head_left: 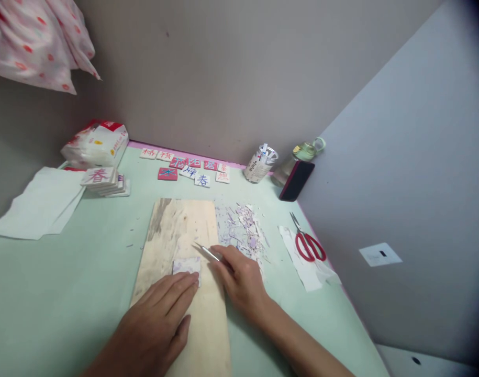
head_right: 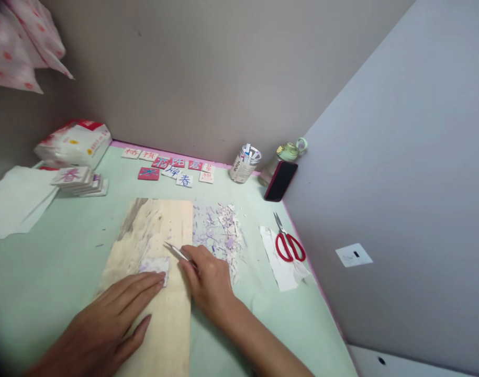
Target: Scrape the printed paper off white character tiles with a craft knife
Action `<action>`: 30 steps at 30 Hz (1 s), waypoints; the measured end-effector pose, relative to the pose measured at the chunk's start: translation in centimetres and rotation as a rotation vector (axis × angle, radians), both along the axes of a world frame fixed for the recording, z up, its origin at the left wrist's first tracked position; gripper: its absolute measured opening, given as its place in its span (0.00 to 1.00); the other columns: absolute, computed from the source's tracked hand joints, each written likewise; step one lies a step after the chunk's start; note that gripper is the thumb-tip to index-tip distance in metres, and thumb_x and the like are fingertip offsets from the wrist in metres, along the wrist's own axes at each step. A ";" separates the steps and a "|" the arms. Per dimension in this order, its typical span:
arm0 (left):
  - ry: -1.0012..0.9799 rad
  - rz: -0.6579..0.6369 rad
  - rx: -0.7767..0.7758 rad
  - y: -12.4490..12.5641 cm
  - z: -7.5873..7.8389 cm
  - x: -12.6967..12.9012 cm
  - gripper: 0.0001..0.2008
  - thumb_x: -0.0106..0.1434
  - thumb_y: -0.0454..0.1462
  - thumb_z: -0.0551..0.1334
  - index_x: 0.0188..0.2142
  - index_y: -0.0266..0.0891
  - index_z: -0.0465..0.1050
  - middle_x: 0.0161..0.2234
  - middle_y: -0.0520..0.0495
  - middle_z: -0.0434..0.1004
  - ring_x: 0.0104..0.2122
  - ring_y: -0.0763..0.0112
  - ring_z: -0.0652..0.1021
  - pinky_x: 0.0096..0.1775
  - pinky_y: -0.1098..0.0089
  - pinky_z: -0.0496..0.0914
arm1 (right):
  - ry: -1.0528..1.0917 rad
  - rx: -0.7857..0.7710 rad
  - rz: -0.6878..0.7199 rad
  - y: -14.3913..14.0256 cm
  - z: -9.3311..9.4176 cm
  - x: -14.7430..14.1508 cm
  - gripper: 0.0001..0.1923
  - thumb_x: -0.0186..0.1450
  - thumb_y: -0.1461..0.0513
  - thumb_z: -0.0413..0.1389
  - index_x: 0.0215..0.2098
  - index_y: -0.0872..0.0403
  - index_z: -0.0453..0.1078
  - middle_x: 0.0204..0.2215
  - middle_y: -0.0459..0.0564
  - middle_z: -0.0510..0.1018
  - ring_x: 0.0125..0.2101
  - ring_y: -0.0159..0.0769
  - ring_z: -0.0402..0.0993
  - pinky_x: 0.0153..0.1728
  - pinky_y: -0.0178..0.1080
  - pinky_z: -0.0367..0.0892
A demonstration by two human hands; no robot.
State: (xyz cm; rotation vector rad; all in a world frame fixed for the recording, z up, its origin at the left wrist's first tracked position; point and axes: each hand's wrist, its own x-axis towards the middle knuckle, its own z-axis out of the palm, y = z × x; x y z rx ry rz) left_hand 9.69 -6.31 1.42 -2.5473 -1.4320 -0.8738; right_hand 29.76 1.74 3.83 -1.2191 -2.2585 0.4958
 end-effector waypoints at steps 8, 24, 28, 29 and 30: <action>0.105 -0.014 0.093 -0.6 -0.3 -0.4 0.23 0.64 0.35 0.56 0.59 0.35 0.68 0.55 0.46 0.78 0.53 0.67 0.77 0.56 0.69 0.68 | -0.042 -0.149 0.101 1.8 0.6 -2.1 0.06 0.67 0.66 0.58 0.31 0.53 0.72 0.29 0.42 0.72 0.29 0.28 0.68 0.30 0.31 0.58; 0.073 -0.061 -0.003 -0.3 0.1 -1.3 0.15 0.67 0.33 0.57 0.52 0.40 0.73 0.48 0.50 0.81 0.49 0.66 0.78 0.52 0.67 0.71 | 0.051 -0.268 -0.003 0.6 1.9 2.6 0.16 0.71 0.58 0.50 0.27 0.53 0.67 0.23 0.43 0.69 0.24 0.31 0.63 0.25 0.34 0.57; 0.113 -0.022 0.054 -0.2 0.6 0.3 0.24 0.64 0.35 0.57 0.60 0.36 0.67 0.54 0.46 0.78 0.49 0.63 0.78 0.50 0.65 0.72 | -0.046 -0.048 0.173 -0.4 1.3 3.7 0.16 0.75 0.60 0.44 0.53 0.51 0.70 0.31 0.47 0.77 0.29 0.33 0.71 0.29 0.35 0.62; 0.133 -0.025 0.067 -0.2 0.6 0.5 0.24 0.64 0.35 0.57 0.60 0.37 0.67 0.55 0.47 0.78 0.49 0.63 0.78 0.50 0.65 0.72 | -0.067 0.019 0.221 -0.6 1.1 3.8 0.17 0.76 0.61 0.44 0.57 0.51 0.68 0.31 0.46 0.76 0.28 0.32 0.71 0.28 0.35 0.62; 0.151 -0.030 0.085 -0.2 0.6 0.5 0.23 0.65 0.35 0.56 0.59 0.37 0.68 0.55 0.48 0.78 0.49 0.64 0.78 0.50 0.65 0.71 | -0.089 0.081 0.259 -0.7 1.0 3.8 0.17 0.76 0.61 0.44 0.59 0.51 0.67 0.29 0.46 0.76 0.26 0.32 0.69 0.26 0.35 0.60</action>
